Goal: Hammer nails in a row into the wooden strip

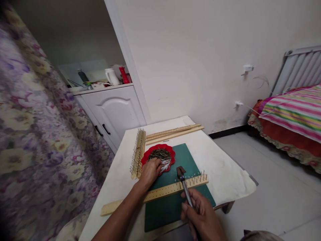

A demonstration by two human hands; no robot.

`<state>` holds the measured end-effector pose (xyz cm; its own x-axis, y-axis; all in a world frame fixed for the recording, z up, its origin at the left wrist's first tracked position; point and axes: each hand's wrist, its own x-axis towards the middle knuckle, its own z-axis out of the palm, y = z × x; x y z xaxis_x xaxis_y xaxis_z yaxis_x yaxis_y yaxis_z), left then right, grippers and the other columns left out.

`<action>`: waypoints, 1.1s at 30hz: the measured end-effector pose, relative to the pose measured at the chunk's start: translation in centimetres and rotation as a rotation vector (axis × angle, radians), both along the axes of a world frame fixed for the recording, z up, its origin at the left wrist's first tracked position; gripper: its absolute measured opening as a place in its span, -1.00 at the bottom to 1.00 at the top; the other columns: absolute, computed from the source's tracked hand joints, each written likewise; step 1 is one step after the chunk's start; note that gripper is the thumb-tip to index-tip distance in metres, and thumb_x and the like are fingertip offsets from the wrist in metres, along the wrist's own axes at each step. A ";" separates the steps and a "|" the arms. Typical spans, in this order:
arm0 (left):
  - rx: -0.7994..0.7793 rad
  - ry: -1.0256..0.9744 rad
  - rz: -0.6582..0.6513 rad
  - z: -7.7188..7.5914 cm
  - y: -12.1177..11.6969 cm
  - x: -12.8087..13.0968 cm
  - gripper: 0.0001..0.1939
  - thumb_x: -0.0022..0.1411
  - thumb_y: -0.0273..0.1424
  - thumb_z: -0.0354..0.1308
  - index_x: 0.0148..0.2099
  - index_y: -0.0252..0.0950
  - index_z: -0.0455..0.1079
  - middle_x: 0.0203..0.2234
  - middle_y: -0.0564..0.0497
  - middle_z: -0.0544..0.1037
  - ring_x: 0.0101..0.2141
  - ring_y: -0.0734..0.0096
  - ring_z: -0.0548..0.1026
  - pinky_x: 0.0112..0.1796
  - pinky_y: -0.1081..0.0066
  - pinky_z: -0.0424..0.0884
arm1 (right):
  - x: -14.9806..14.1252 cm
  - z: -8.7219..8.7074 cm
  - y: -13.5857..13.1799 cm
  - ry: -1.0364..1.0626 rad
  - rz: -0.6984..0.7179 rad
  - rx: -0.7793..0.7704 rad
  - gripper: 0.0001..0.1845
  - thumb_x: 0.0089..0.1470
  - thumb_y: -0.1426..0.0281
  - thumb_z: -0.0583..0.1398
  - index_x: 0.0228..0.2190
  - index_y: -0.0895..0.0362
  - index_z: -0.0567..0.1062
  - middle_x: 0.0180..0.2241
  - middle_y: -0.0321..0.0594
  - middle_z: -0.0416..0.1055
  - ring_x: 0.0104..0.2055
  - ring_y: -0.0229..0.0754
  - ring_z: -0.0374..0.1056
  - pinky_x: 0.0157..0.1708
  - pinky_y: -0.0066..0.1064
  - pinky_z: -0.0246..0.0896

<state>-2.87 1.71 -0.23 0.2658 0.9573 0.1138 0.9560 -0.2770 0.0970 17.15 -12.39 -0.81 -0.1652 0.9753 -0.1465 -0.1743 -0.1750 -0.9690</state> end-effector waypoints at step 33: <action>-0.500 -1.745 0.160 -3.8 -13.1 6.9 -0.80 -0.02 -0.30 0.19 -0.43 -0.35 0.34 -0.72 0.09 0.42 -0.66 0.58 0.30 -0.55 0.54 0.21 | 0.2 0.1 0.2 0.048 -0.169 0.088 -0.68 -0.02 0.25 0.22 -0.25 0.11 0.30 -0.58 -0.46 0.32 -0.81 -0.53 0.00 -0.83 -0.67 -0.12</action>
<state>4.01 -11.39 -4.06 0.0829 0.9862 -0.1435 -0.3080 0.1623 0.9374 17.38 -12.23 -0.68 -0.0026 0.9985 -0.0551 -0.2406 -0.0541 -0.9691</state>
